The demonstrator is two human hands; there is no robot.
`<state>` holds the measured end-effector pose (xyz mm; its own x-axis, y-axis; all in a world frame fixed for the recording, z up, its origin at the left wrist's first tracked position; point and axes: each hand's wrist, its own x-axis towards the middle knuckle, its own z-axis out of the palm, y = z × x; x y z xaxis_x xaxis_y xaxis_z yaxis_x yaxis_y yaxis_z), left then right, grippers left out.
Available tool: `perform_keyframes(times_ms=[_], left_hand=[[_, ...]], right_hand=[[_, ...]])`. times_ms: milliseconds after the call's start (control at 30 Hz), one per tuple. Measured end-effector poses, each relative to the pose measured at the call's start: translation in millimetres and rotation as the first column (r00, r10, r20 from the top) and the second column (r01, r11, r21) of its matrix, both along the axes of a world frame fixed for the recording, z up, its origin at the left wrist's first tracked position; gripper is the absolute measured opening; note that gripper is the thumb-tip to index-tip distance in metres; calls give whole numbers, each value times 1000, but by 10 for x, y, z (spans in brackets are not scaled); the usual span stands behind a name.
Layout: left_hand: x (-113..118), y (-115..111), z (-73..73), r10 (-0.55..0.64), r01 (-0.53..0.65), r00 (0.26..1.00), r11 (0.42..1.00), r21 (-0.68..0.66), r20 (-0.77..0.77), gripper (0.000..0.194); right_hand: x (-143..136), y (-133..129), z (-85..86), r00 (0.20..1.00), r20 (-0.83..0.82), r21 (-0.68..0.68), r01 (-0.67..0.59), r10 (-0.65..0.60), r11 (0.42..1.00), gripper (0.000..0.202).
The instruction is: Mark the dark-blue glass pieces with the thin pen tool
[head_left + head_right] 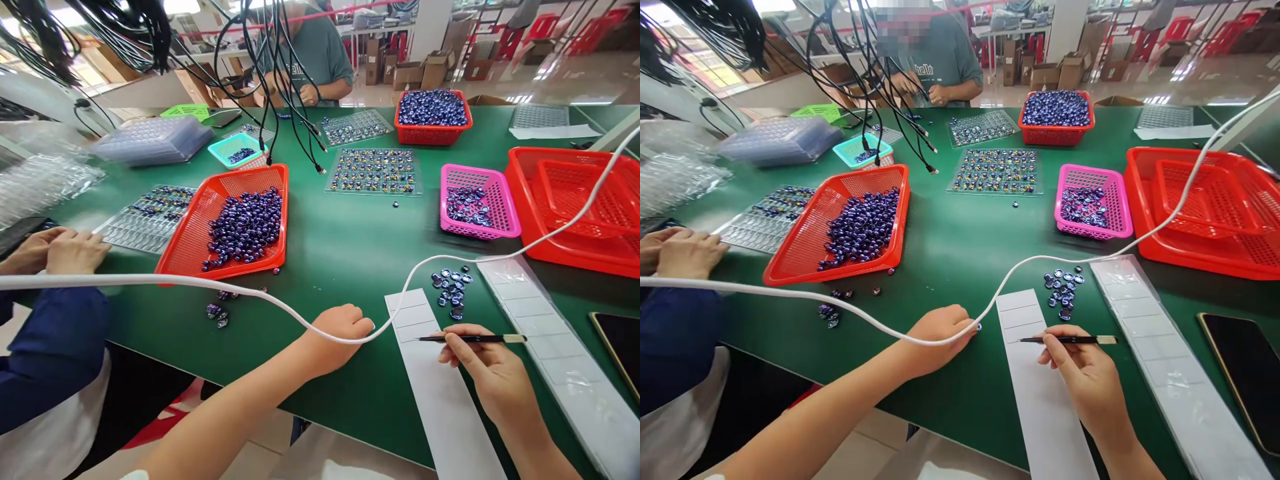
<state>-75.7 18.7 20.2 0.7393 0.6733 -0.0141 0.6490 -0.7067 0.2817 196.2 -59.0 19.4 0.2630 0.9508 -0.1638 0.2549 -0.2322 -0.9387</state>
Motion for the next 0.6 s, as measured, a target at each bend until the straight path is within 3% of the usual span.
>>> perform_keyframes(times_ms=[67,133,367,500,600], left_hand=[[93,-21,-3,-97,104,990,992,72,-100,24],[106,-15,-11,-108,117,989,989,87,-106,25],[17,4,-103,-35,40,992,999,-35,123,32],[-7,40,-170,148,-83,946,971,-226,287,20],[-52,95,-217,340,-190,843,914,-360,417,14]], right_hand=[[-19,-6,25,1000,-3,2,22,-22,1000,35],[-12,-14,28,1000,-4,4,25,-25,1000,33],[65,-34,-35,1000,-25,7,-1,1,1000,29],[60,-15,-24,1000,-25,-11,16,-17,1000,30],[64,13,-31,998,-50,-21,47,-48,999,32]])
